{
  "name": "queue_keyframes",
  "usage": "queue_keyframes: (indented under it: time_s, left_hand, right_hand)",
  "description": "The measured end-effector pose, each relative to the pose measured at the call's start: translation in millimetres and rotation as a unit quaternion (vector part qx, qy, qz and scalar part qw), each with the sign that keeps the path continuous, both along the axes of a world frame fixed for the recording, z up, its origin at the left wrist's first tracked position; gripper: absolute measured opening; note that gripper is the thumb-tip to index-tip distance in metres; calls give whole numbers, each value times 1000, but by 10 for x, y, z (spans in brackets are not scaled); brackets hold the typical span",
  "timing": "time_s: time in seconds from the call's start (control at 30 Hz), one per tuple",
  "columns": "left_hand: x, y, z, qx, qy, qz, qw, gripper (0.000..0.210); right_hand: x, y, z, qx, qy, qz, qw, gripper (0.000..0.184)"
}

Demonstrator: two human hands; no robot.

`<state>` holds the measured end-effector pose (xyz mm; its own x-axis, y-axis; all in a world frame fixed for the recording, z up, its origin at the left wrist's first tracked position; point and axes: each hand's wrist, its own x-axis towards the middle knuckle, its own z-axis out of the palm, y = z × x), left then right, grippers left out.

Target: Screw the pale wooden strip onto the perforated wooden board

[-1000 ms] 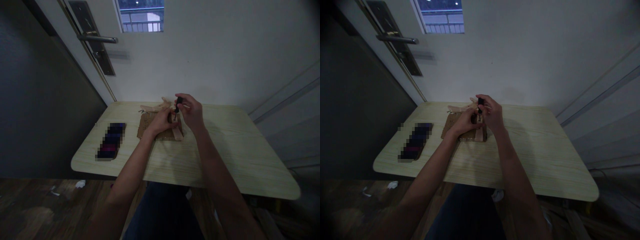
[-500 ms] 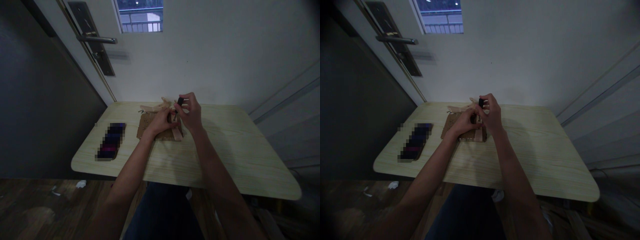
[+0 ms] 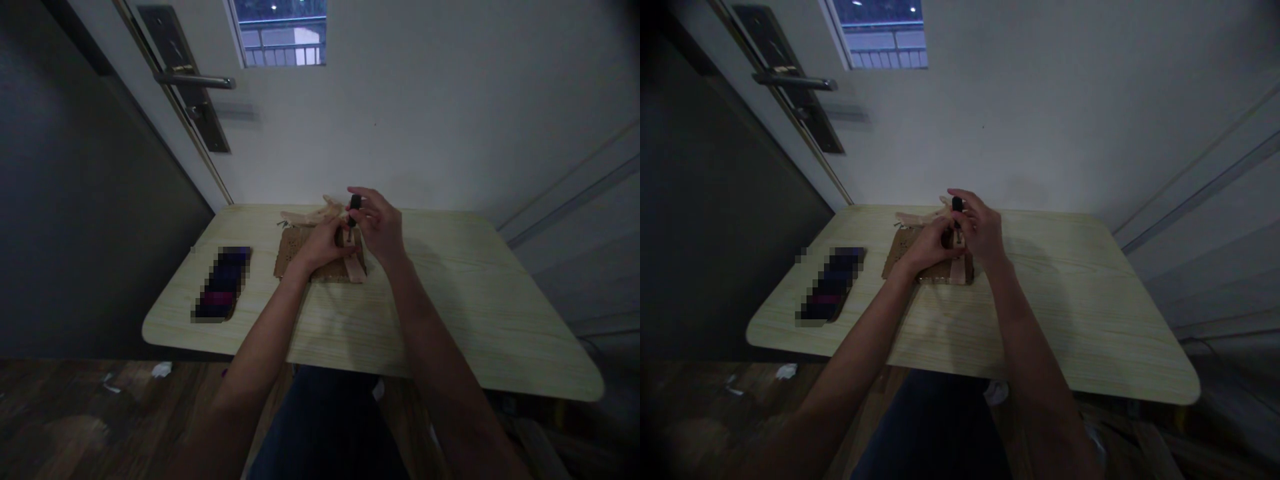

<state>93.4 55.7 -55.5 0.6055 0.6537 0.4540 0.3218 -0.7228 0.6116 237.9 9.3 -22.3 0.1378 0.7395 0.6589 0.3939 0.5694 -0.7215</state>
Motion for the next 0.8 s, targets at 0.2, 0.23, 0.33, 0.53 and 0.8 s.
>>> queue_keyframes:
  time_s: [0.2, 0.23, 0.33, 0.53, 0.8]
  left_hand:
    - [-6, -6, 4, 4, 17, 15, 1000, 40]
    - [-9, -5, 3, 5, 19, 15, 1000, 40]
    - [-17, 2, -3, 6, 23, 13, 1000, 41]
    - [-16, 3, -3, 6, 21, 17, 1000, 41]
    - [-13, -9, 14, -8, 16, 12, 1000, 43]
  right_hand:
    - [21, 0, 21, 14, -3, -97, 995, 29]
    - [30, 7, 13, 30, -9, -114, 993, 30]
    - [46, 25, -10, 56, -29, -139, 988, 35]
    - [35, -8, 4, 36, -100, -122, 987, 34]
    - [53, 1, -19, 47, -62, 0, 997, 46]
